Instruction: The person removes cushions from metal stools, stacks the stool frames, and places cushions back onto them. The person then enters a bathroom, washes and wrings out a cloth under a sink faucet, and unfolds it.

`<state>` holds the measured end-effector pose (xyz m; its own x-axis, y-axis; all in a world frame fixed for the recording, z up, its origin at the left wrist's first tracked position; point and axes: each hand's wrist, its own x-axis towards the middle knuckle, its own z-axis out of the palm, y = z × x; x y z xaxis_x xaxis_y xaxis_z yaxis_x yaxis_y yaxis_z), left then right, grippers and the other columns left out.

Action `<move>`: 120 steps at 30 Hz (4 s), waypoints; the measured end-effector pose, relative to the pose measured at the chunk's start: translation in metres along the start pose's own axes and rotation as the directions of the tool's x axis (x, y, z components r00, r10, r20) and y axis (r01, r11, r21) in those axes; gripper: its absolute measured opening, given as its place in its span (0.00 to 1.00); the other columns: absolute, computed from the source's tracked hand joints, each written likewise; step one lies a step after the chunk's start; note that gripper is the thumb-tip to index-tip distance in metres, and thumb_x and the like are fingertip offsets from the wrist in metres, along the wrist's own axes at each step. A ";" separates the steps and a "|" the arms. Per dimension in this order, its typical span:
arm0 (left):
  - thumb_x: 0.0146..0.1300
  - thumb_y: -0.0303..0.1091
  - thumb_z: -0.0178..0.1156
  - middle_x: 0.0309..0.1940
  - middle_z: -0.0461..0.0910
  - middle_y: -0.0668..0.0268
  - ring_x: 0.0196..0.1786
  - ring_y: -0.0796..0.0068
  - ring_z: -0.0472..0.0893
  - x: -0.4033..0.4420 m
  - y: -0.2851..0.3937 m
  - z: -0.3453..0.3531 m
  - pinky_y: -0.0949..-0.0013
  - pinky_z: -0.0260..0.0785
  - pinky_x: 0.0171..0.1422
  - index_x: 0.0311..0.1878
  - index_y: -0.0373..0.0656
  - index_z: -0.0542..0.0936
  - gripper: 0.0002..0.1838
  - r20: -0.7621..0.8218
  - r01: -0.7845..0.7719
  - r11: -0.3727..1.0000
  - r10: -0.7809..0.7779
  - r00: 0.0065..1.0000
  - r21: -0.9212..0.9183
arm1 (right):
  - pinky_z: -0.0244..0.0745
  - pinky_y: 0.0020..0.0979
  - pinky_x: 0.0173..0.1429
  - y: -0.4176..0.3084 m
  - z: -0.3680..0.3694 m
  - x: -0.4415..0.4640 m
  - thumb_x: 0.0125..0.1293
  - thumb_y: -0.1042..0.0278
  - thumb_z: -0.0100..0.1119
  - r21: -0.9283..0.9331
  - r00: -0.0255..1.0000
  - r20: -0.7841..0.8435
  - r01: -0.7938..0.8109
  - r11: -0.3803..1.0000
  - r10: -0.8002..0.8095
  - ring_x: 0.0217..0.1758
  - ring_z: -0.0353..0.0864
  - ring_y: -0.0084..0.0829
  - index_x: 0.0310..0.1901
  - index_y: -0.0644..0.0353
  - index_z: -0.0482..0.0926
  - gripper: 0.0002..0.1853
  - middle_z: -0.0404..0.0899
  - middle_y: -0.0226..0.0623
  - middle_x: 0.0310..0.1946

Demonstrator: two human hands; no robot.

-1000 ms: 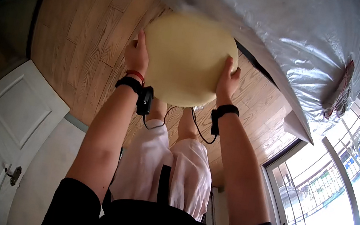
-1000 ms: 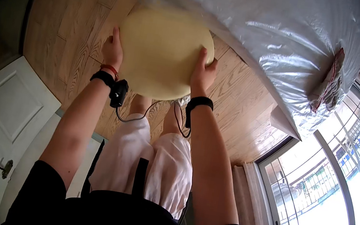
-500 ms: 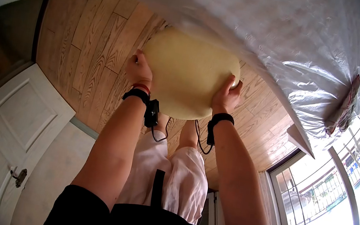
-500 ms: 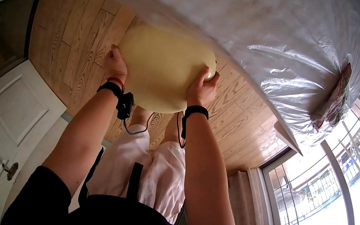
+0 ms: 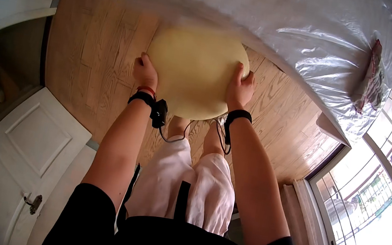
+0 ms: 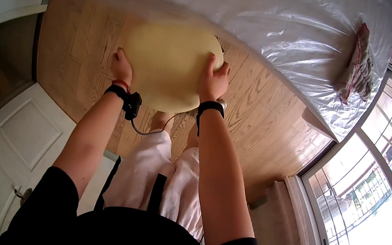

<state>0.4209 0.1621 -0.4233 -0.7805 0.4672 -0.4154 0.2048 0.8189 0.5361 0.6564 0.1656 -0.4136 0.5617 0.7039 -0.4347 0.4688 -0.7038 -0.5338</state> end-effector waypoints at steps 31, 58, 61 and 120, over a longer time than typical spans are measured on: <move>0.53 0.51 0.58 0.21 0.71 0.71 0.22 0.85 0.65 -0.363 0.102 -0.332 0.78 0.56 0.26 0.38 0.33 0.73 0.25 0.855 -0.488 0.835 0.430 0.291 -0.254 | 0.69 0.22 0.41 0.082 -0.416 -0.253 0.59 0.62 0.55 0.772 0.998 0.009 -0.045 0.634 0.059 0.37 0.73 0.22 0.45 0.71 0.72 0.20 0.77 0.36 0.33; 0.62 0.54 0.46 0.44 0.74 0.62 0.46 0.76 0.73 -0.367 -0.104 0.254 0.74 0.63 0.51 0.52 0.34 0.69 0.29 0.973 -0.213 0.963 -0.124 0.192 0.165 | 0.66 0.25 0.45 0.501 -0.264 0.012 0.58 0.55 0.55 0.632 0.852 0.122 -0.462 0.622 0.509 0.40 0.73 0.25 0.46 0.67 0.74 0.22 0.77 0.37 0.37; 0.60 0.53 0.50 0.35 0.75 0.63 0.38 0.76 0.74 -0.359 -0.110 0.269 0.74 0.65 0.43 0.45 0.32 0.72 0.28 0.985 -0.149 0.989 0.028 0.168 -0.002 | 0.62 0.25 0.51 0.501 -0.261 0.023 0.59 0.52 0.53 0.629 0.853 0.112 -0.458 0.628 0.510 0.47 0.70 0.25 0.50 0.64 0.72 0.25 0.75 0.36 0.41; 0.40 0.41 0.72 0.48 0.74 0.60 0.50 0.70 0.74 -0.253 0.072 -0.267 0.68 0.66 0.51 0.52 0.37 0.71 0.35 0.914 -0.220 0.970 0.002 -0.406 -0.099 | 0.68 0.26 0.44 0.150 -0.284 -0.345 0.47 0.42 0.61 0.802 0.899 -0.226 -0.047 0.596 0.376 0.38 0.73 0.26 0.45 0.71 0.70 0.36 0.75 0.37 0.36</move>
<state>0.4753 0.0140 -0.0830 0.8568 0.1166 -0.5023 0.3118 0.6588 0.6847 0.7263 -0.2102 -0.1380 0.8350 0.3467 -0.4274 -0.2939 -0.3755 -0.8790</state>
